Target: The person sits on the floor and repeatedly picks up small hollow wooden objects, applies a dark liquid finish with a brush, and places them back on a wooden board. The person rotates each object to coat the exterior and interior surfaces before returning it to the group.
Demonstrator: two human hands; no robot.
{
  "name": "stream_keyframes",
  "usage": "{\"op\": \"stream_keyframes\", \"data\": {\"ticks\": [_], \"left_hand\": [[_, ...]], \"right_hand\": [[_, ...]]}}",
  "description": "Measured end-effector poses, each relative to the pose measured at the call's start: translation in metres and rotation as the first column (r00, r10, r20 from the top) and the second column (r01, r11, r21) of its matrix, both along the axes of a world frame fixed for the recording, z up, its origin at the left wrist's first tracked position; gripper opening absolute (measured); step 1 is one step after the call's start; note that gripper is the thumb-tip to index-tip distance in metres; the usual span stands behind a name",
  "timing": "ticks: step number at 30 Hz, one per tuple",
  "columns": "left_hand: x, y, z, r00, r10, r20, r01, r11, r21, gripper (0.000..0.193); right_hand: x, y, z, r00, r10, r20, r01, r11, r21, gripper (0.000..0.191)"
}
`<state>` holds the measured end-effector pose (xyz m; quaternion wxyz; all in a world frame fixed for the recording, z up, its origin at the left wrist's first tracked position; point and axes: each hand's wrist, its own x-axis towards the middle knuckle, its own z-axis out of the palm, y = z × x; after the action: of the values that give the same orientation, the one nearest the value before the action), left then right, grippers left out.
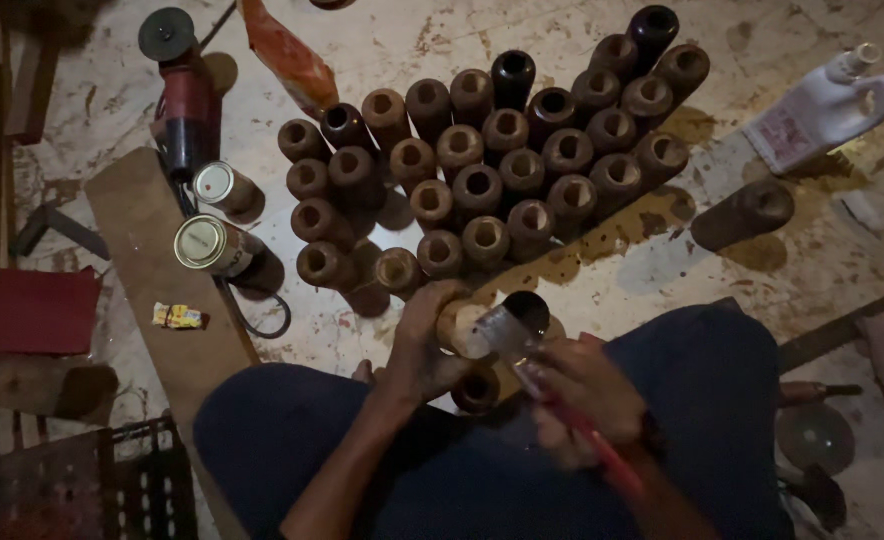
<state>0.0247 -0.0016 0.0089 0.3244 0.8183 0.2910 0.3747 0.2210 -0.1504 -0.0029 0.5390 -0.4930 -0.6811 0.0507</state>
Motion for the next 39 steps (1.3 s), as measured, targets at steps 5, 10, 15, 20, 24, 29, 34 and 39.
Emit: {"op": "stream_keyframes", "data": {"ticks": [5, 10, 15, 20, 24, 29, 34, 39], "left_hand": [[-0.002, 0.004, -0.004, 0.999, -0.037, 0.006, 0.036, 0.998, 0.059, 0.07], [0.0, 0.001, -0.007, 0.999, 0.024, 0.044, -0.023, 1.0, -0.006, 0.063], [-0.002, -0.001, -0.008, 0.999, 0.038, -0.005, -0.038, 0.999, 0.023, 0.067], [-0.008, 0.002, -0.007, 1.0, 0.018, -0.013, -0.019, 1.0, -0.007, 0.075], [-0.007, 0.004, -0.005, 0.999, -0.033, -0.002, 0.033, 0.999, -0.007, 0.074], [-0.003, 0.005, -0.001, 0.993, -0.11, -0.03, 0.107, 0.99, -0.091, 0.074], [-0.006, 0.004, 0.004, 0.989, -0.146, -0.005, 0.14, 0.958, -0.251, 0.073], [-0.006, 0.003, 0.003, 0.993, -0.118, -0.006, 0.109, 0.932, -0.344, 0.065]], "right_hand": [[-0.017, 0.021, 0.002, 0.989, 0.148, 0.01, -0.09, 0.655, -0.75, 0.027], [-0.024, 0.0, 0.031, 0.99, 0.015, 0.138, -0.022, 0.998, 0.054, 0.03], [-0.026, 0.009, 0.036, 0.992, 0.019, 0.125, -0.029, 0.997, 0.073, 0.032], [-0.03, 0.007, 0.029, 0.967, 0.077, 0.241, -0.088, 0.995, 0.035, 0.028], [-0.026, 0.006, 0.017, 0.997, 0.077, 0.007, -0.077, 0.986, 0.15, 0.035], [-0.019, 0.023, -0.001, 0.999, 0.042, 0.033, -0.044, 0.998, 0.047, 0.032], [0.005, 0.005, 0.017, 0.993, 0.112, 0.033, -0.113, 0.992, 0.049, 0.024], [-0.004, 0.011, 0.021, 0.995, 0.086, -0.042, -0.079, 0.986, 0.147, 0.026]]}}
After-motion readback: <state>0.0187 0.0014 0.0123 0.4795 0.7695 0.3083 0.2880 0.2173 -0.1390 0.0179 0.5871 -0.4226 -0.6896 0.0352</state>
